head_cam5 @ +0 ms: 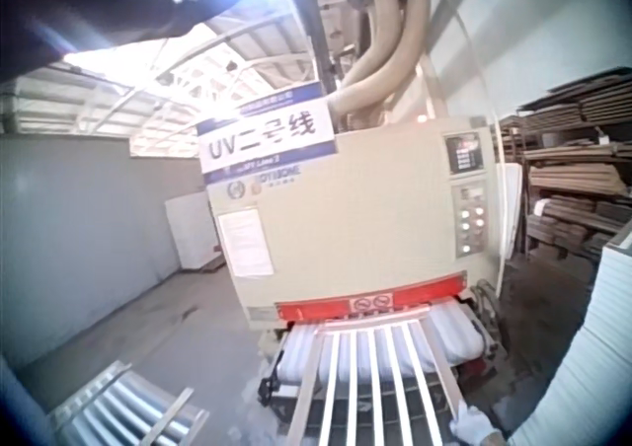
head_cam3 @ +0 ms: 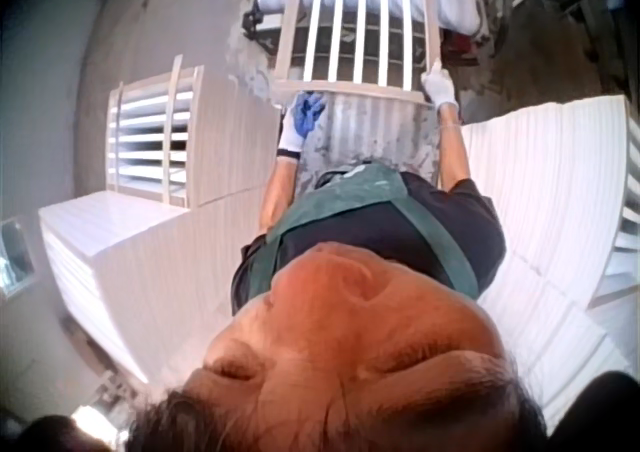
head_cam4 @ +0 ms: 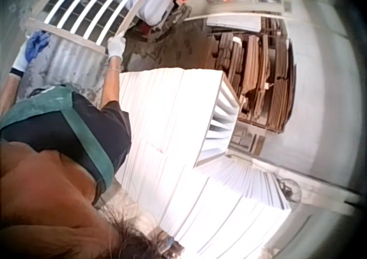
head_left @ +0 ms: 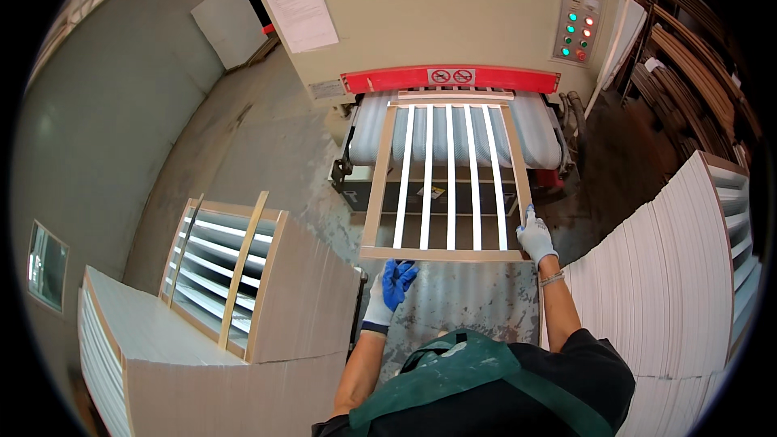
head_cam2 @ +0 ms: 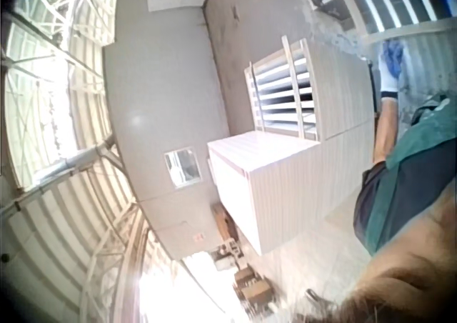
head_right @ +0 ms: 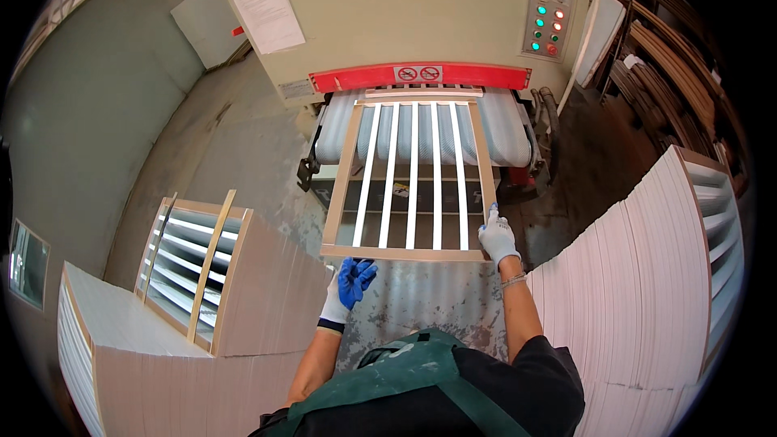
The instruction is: The person repeatedly picks up wooden slatted frames from a stack and feeds them into a UV coating machine. The person handles each frame individually, placing it onto the machine's rollers, and then retrieves it after processing to place it on a separate stack. The task involves continuous pick-and-place handling of the frames.
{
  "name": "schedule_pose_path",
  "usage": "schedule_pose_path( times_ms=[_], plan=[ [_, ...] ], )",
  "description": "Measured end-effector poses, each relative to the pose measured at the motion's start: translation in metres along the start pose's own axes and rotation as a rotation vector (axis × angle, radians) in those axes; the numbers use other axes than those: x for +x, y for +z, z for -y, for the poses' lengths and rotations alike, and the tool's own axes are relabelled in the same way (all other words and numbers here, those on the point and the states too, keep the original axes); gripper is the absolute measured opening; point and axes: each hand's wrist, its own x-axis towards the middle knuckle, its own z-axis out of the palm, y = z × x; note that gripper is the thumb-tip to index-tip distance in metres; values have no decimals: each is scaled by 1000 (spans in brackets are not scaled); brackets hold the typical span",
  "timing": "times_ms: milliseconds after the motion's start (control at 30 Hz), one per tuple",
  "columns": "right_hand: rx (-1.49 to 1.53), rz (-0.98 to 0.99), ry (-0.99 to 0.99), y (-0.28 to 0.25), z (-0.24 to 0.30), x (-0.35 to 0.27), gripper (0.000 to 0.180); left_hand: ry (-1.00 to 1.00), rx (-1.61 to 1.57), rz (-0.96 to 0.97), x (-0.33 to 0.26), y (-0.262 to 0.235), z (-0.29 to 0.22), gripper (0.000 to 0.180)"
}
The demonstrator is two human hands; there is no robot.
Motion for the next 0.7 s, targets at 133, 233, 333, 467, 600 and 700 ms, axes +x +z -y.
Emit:
schedule_pose_path(
  times_ms=[133, 233, 333, 467, 600, 700],
  plan=[
    [26, -25, -47, 10, -3, 21, 74, -98, 40, -148, -25, -15, 3, 54],
    [23, -39, -80, 15, -4, 39, 73, -112, 19, -175, -54, -35, 7, 55],
    [-1, -70, -103, 21, -7, 58, 72, -107, 18, -224, -83, -53, 11, 58],
    [25, -61, -138, 25, -13, 83, 76, -80, 1, -304, -117, -64, 14, 55],
    [269, -4, -90, 30, -20, 108, 75, -34, -9, -348, -147, -74, 12, 55],
    [600, 17, -54, 39, -24, 127, 68, 13, -82, -375, -165, -85, 12, 51]
  ],
)
